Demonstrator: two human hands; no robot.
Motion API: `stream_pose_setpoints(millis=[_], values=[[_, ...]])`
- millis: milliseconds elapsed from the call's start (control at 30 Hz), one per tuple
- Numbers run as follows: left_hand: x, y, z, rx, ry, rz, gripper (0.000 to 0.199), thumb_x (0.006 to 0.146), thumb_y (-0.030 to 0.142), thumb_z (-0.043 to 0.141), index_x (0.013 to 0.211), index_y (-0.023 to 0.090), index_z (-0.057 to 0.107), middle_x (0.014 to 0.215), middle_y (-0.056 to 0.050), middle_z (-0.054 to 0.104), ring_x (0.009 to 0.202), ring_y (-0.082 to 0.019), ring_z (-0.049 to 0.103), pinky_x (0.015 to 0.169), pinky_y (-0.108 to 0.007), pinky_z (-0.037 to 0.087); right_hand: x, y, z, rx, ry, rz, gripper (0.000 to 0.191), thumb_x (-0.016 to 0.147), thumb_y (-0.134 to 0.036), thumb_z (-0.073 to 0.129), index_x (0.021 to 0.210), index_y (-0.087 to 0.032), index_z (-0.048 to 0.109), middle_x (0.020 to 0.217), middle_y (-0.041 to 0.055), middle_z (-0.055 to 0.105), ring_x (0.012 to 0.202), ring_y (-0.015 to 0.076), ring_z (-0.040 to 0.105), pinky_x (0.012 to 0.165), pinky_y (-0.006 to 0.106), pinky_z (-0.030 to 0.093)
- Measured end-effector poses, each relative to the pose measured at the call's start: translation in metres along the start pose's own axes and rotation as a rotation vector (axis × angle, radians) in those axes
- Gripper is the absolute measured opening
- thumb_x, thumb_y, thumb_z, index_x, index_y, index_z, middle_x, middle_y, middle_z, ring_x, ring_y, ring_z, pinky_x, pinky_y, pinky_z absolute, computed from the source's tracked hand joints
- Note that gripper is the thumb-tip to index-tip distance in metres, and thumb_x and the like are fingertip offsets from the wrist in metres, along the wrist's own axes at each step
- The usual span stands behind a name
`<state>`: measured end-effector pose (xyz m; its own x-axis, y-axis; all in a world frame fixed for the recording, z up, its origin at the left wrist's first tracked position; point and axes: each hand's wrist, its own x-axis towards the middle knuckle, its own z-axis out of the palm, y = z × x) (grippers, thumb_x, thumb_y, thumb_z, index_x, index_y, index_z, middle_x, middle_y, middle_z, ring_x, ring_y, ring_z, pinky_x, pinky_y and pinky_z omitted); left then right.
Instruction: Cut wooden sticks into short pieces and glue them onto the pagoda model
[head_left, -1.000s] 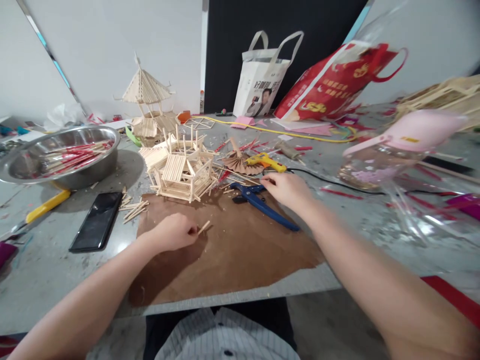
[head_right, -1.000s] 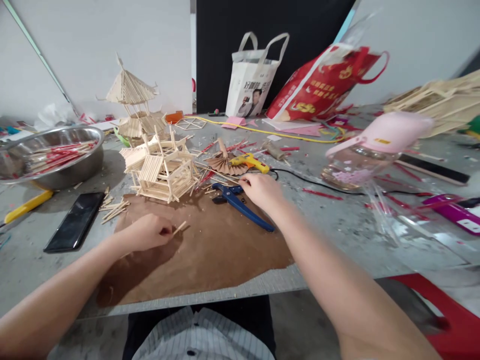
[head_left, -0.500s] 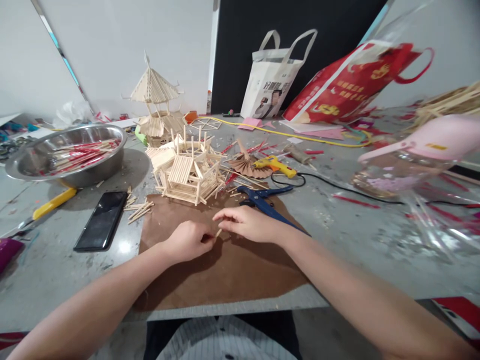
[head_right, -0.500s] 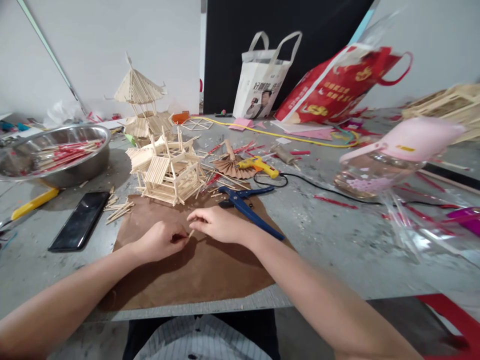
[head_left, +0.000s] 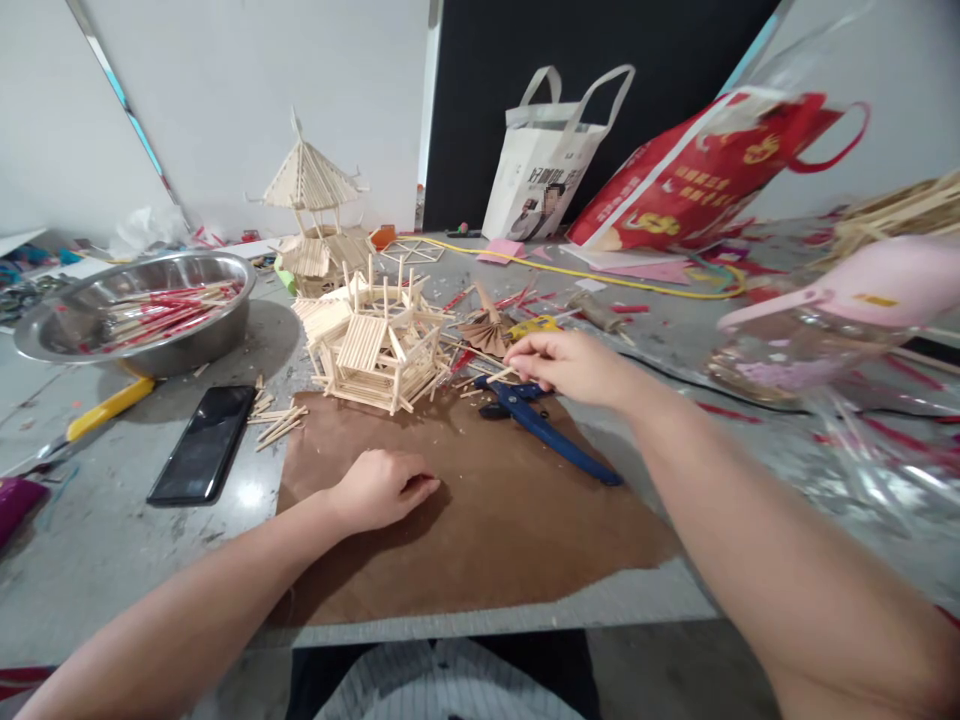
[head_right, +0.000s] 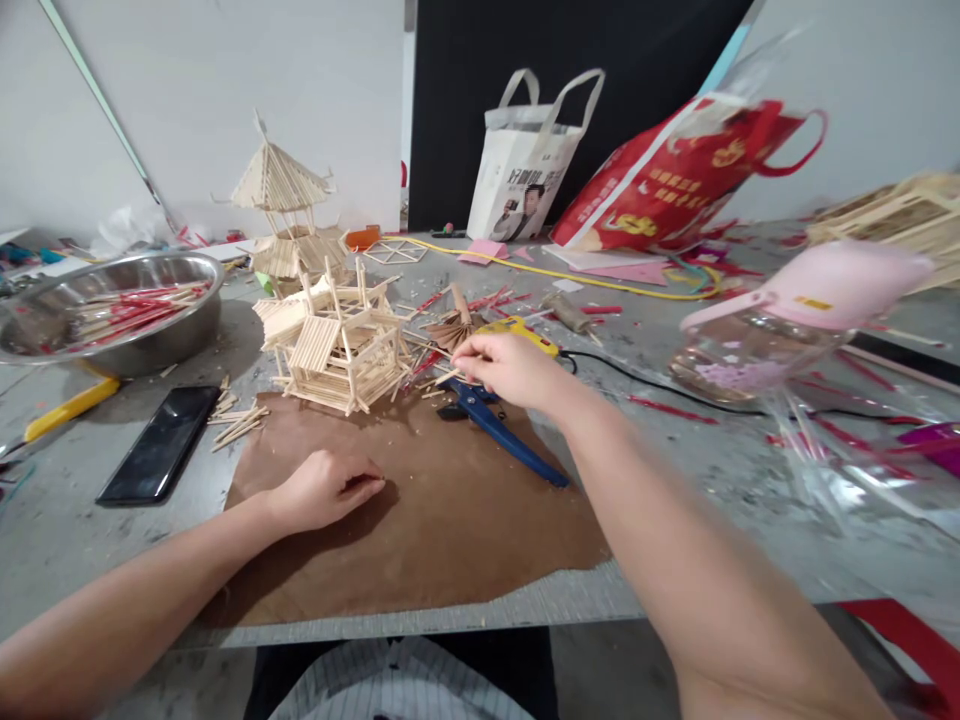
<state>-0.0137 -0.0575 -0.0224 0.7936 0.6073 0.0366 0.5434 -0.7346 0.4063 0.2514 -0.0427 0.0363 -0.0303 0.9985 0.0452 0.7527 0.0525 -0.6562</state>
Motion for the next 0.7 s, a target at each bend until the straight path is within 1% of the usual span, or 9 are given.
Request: stream_pose_setpoints(millis=[33,100,200,300,367,500,600,700], values=[[0.000,0.000,0.001,0.007,-0.002,-0.005,0.027,0.082,0.034,0.040,0.082,0.018,0.062,0.075,-0.003,0.065,0.066,-0.012,0.059,0.058,-0.020,0.041,0.009,0.004,-0.003,-0.050,0.042,0.007,0.022,0.076,-0.033,0.044,0.084,-0.019,0.058,0.067,0.0007,0.059,0.051,0.0094,0.049,0.051,0.022,0.038],[0.000,-0.001,0.001,0.012,-0.001,-0.011,0.027,0.082,0.033,0.040,0.081,0.017,0.062,0.075,-0.003,0.066,0.066,-0.012,0.059,0.058,-0.020,0.041,0.030,0.010,-0.004,-0.221,0.119,0.002,0.019,0.074,-0.030,0.047,0.082,-0.019,0.060,0.075,0.0024,0.063,0.063,0.0130,0.055,0.058,0.024,0.040],[0.001,-0.003,0.002,0.008,0.009,0.000,0.026,0.082,0.032,0.040,0.083,0.018,0.062,0.076,-0.003,0.066,0.068,-0.012,0.059,0.059,-0.020,0.042,0.063,0.017,-0.003,-0.477,0.140,-0.037,0.021,0.073,-0.027,0.049,0.086,-0.021,0.064,0.091,0.0043,0.065,0.080,0.0180,0.058,0.067,0.027,0.041],[0.001,-0.004,0.003,0.010,0.007,0.012,0.025,0.082,0.031,0.040,0.085,0.019,0.062,0.079,-0.002,0.066,0.069,-0.012,0.060,0.059,-0.020,0.042,0.097,0.019,-0.003,-0.625,0.164,-0.044,0.026,0.076,-0.026,0.045,0.092,-0.022,0.064,0.098,0.0055,0.064,0.088,0.0196,0.057,0.074,0.028,0.040],[0.001,-0.005,0.003,0.017,-0.002,0.025,0.025,0.082,0.030,0.040,0.085,0.019,0.062,0.081,-0.001,0.067,0.070,-0.013,0.060,0.059,-0.021,0.042,0.119,0.019,-0.003,-0.724,0.142,-0.019,0.027,0.077,-0.027,0.043,0.093,-0.022,0.064,0.100,0.0066,0.064,0.091,0.0208,0.056,0.076,0.030,0.040],[0.001,-0.004,0.002,0.020,-0.021,0.053,0.025,0.082,0.028,0.039,0.085,0.019,0.061,0.082,-0.001,0.066,0.070,-0.012,0.059,0.060,-0.020,0.042,0.154,0.016,0.000,-0.850,0.008,0.032,0.028,0.079,-0.028,0.044,0.099,-0.022,0.062,0.107,0.0110,0.060,0.096,0.0226,0.053,0.077,0.033,0.038],[0.001,-0.005,0.001,0.017,-0.026,0.067,0.024,0.082,0.027,0.038,0.085,0.019,0.061,0.081,-0.001,0.066,0.070,-0.012,0.059,0.060,-0.020,0.041,0.170,0.019,0.004,-0.870,-0.060,0.060,0.026,0.080,-0.027,0.046,0.101,-0.020,0.061,0.108,0.0131,0.058,0.096,0.0236,0.053,0.077,0.035,0.038],[0.001,-0.006,0.001,0.020,-0.029,0.086,0.024,0.082,0.027,0.038,0.084,0.019,0.060,0.079,0.000,0.065,0.069,-0.011,0.058,0.059,-0.020,0.040,0.181,0.029,0.010,-0.908,-0.113,0.108,0.026,0.082,-0.028,0.048,0.104,-0.017,0.057,0.109,0.0112,0.055,0.095,0.0215,0.053,0.078,0.037,0.041]])
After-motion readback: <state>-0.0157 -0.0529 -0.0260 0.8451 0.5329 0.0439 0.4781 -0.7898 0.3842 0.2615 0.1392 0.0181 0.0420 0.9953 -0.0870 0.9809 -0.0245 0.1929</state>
